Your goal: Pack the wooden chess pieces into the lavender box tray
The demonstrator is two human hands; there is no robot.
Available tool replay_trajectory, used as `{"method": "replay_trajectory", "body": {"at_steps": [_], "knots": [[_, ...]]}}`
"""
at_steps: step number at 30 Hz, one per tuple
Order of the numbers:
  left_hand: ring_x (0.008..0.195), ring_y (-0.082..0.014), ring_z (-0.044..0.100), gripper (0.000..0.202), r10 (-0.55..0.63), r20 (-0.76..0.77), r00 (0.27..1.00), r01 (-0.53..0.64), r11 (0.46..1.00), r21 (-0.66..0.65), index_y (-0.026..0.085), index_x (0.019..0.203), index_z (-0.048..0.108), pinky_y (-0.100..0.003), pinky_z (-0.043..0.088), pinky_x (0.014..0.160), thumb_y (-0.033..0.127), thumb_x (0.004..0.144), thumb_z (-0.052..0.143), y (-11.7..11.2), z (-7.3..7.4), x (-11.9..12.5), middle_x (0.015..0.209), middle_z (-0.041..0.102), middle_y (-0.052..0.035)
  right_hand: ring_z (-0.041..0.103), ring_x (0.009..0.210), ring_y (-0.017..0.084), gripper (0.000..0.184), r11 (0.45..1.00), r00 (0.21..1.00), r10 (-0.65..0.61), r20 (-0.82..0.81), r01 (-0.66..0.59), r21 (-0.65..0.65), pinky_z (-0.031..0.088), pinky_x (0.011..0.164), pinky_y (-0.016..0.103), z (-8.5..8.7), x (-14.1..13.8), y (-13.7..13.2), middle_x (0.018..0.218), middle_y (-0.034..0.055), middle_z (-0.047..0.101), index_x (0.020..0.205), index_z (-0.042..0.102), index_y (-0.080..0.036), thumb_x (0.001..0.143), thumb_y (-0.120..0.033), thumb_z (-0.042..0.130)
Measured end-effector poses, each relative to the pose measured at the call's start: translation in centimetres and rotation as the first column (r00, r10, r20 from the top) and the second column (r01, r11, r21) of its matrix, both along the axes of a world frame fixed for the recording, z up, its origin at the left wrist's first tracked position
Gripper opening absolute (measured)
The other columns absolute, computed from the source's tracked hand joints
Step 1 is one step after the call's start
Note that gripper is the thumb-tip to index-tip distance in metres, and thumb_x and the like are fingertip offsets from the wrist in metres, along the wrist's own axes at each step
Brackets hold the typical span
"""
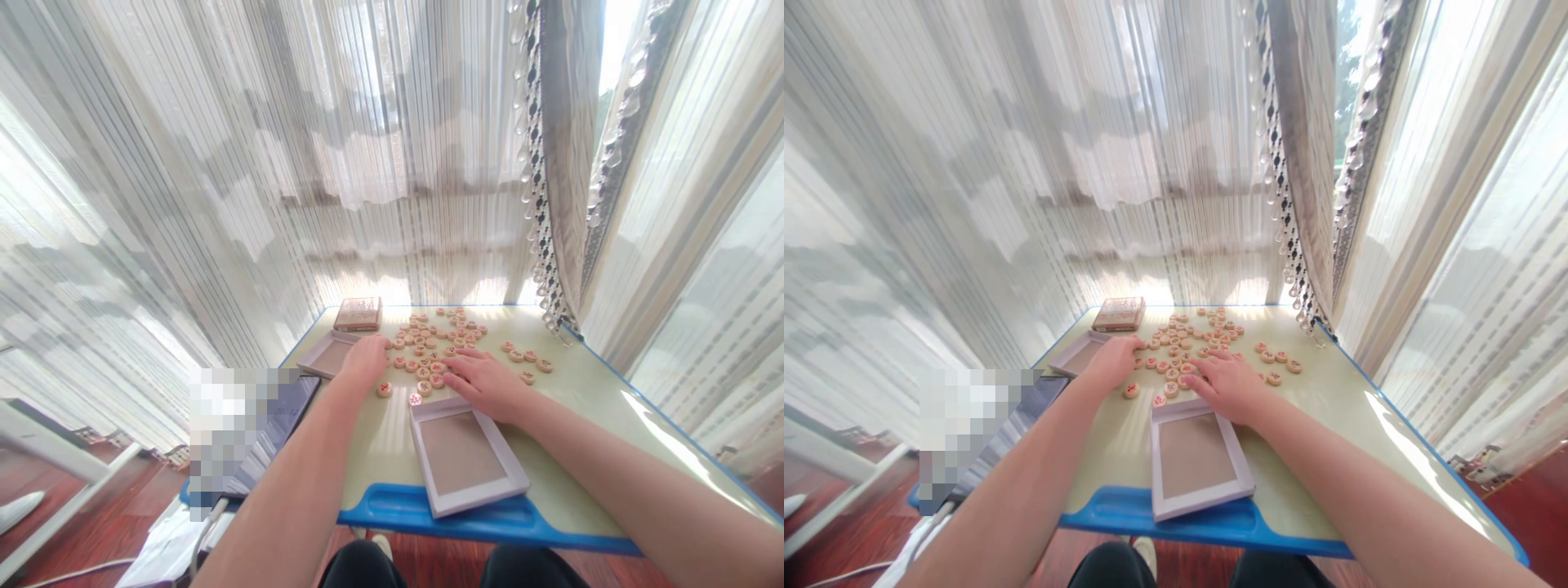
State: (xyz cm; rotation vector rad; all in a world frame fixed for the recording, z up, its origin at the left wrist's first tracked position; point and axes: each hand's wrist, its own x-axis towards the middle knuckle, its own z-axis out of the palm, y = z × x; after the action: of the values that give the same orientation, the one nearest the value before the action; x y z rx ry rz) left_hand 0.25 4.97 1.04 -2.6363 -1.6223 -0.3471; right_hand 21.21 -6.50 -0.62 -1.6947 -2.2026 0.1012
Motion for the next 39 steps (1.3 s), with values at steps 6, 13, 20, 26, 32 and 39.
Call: {"method": "replay_trajectory", "body": {"at_steps": [6,13,20,26,32,39], "knots": [[0.098,-0.0192,0.061,0.046,0.049,0.23,0.972,-0.045,0.999,-0.023,0.021,0.109,0.064,-0.026,0.047,0.084,0.006,0.07,0.045,1.0,0.4,-1.1,0.11,0.065,-0.0048,0.042,0.12,0.024,0.052,0.999,1.0,0.022,-0.005,-0.022,0.025,0.032,0.099,0.042,0.1,0.3,-0.1,0.115,0.0048,0.062,0.113,0.061,-0.023,0.091,-0.05,0.023],[0.091,-0.0186,0.063,0.032,0.097,0.328,0.94,-0.044,0.985,-0.167,0.016,0.097,0.068,-0.025,0.049,0.079,0.018,0.072,0.049,0.7,1.5,-1.5,0.099,0.069,-0.0056,0.044,0.118,0.025,0.048,0.997,0.999,0.038,0.008,-0.039,0.072,0.035,0.098,0.042,0.2,0.5,-0.5,0.11,0.0045,0.065,0.109,0.063,-0.023,0.091,-0.047,0.026],[0.086,-0.0213,0.064,0.045,-0.025,-0.056,0.998,0.012,0.974,-0.224,0.022,0.107,0.064,-0.028,0.05,0.074,0.007,0.066,0.051,-2.3,2.5,-1.6,0.102,0.067,-0.0064,0.043,0.119,0.025,0.039,0.991,0.997,0.066,-0.027,-0.062,0.115,0.036,0.099,0.042,-0.3,1.3,0.0,0.11,0.0054,0.064,0.109,0.063,-0.021,0.089,-0.035,0.033],[0.099,-0.0232,0.059,0.042,-0.076,-0.06,0.995,0.074,0.996,-0.041,0.014,0.107,0.063,-0.032,0.046,0.085,0.003,0.069,0.047,-2.1,1.2,-1.2,0.103,0.066,-0.0119,0.045,0.117,0.024,0.039,0.992,0.996,0.071,-0.062,-0.064,0.104,0.037,0.098,0.041,-0.5,1.4,0.1,0.108,0.0051,0.065,0.104,0.065,-0.021,0.09,-0.035,0.032],[0.089,-0.0214,0.062,0.034,-0.105,0.058,0.993,0.107,0.993,-0.04,0.017,0.099,0.066,-0.029,0.048,0.078,0.01,0.068,0.052,-1.4,0.4,-0.4,0.091,0.069,-0.0072,0.046,0.115,0.023,0.045,0.989,0.988,0.126,-0.091,-0.119,0.084,0.037,0.097,0.041,0.1,1.0,-0.2,0.103,0.0044,0.066,0.1,0.066,-0.023,0.092,-0.039,0.025],[0.08,-0.0185,0.062,0.022,-0.199,0.092,0.976,0.201,0.98,-0.007,0.019,0.086,0.069,-0.027,0.047,0.074,0.027,0.074,0.053,-2.9,0.9,1.2,0.082,0.069,-0.0041,0.047,0.115,0.022,0.041,0.992,0.999,0.032,-0.016,-0.03,0.126,0.036,0.099,0.039,0.1,1.3,-0.1,0.113,0.0049,0.063,0.108,0.063,-0.021,0.09,-0.036,0.03]]}}
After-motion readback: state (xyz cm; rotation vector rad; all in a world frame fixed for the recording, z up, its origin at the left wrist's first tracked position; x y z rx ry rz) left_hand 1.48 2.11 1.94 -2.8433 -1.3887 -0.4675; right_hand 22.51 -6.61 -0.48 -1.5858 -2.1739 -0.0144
